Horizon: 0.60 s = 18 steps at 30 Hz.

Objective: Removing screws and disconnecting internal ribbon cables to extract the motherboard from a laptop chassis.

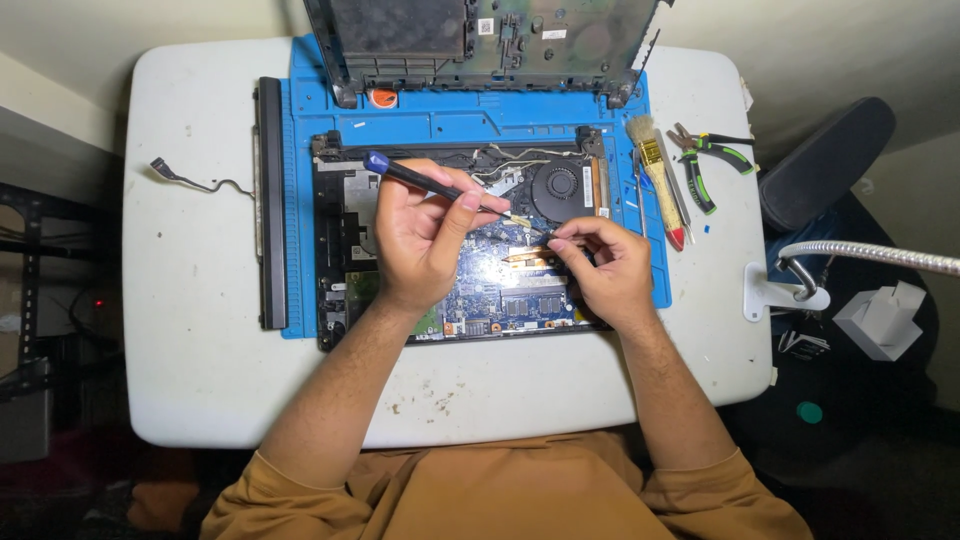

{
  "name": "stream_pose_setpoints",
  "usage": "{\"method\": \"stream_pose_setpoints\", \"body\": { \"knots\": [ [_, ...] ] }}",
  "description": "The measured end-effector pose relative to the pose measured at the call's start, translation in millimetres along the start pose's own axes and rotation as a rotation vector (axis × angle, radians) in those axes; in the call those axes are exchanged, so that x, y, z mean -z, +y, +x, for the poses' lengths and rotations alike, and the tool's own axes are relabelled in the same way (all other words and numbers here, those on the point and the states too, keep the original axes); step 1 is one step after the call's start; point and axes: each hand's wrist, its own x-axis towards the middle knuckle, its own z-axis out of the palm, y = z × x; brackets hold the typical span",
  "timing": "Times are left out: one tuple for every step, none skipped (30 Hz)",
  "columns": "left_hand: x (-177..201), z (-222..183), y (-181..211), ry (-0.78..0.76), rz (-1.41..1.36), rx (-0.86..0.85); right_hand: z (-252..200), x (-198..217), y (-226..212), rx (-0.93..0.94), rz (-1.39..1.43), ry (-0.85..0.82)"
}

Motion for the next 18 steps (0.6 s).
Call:
{"method": "stream_pose_setpoints", "body": {
  "knots": [
    [-0.2,0.2,-0.4,-0.001,0.000,-0.001,0.3,-0.1,1.2,0.001,0.000,0.001],
    [-0.4,0.4,-0.8,-0.003,-0.009,-0.003,0.6,-0.2,2.4,0.001,0.004,0.006],
    [-0.8,-0.1,-1.2,-0.004,-0.019,-0.004,0.2,-0.1,3.5,0.000,0.006,0.010],
    [-1.2,-0.6,-1.6,-0.004,-0.019,-0.003,-1.5,-0.3,6.9,-0.001,0.006,0.010],
    [-1.3,-0.3,-1.9,-0.012,-0.020,-0.004,-2.0,-0.8,10.4,-0.023,0.050,0.019],
    [-1.4,0.0,-2.1,-0.020,-0.021,-0.006,-2.5,-1.3,13.8,-0.045,0.094,0.028],
    [-1.1,0.4,-1.9,-0.021,-0.022,-0.005,-2.9,-1.3,15.7,-0.045,0.093,0.029],
    [-0.7,0.9,-1.8,-0.046,-0.028,0.009,-3.3,-1.3,17.7,-0.058,0.126,0.031],
    [-0.4,1.4,-1.6,-0.070,-0.034,0.022,-3.5,-1.3,19.6,-0.071,0.160,0.031],
    [-0.7,1.5,-1.6,-0.071,-0.034,0.022,-3.7,-0.7,18.6,-0.071,0.160,0.032],
    [-0.3,1.5,-1.4,-0.080,-0.036,0.026,-3.7,-0.8,17.7,-0.074,0.154,0.026],
    [0.2,1.5,-1.1,-0.088,-0.037,0.030,-3.8,-1.0,16.8,-0.076,0.149,0.020],
    [1.3,2.3,-0.4,-0.088,-0.036,0.029,-1.7,-0.8,10.7,-0.075,0.149,0.019],
    [2.4,3.1,0.2,-0.112,-0.012,-0.002,0.4,-0.5,4.6,-0.044,0.068,0.006],
    [3.4,4.1,0.9,-0.138,0.012,-0.031,2.5,-0.2,-1.6,-0.013,-0.013,-0.006],
    [4.8,6.1,1.7,-0.139,0.012,-0.032,3.8,0.4,-5.3,-0.012,-0.013,-0.006],
    [6.3,7.5,2.5,-0.143,0.026,-0.048,4.5,1.1,-8.9,0.007,-0.054,-0.014],
    [7.9,9.0,3.2,-0.148,0.040,-0.064,5.2,1.7,-12.4,0.027,-0.096,-0.022]
  ]
}}
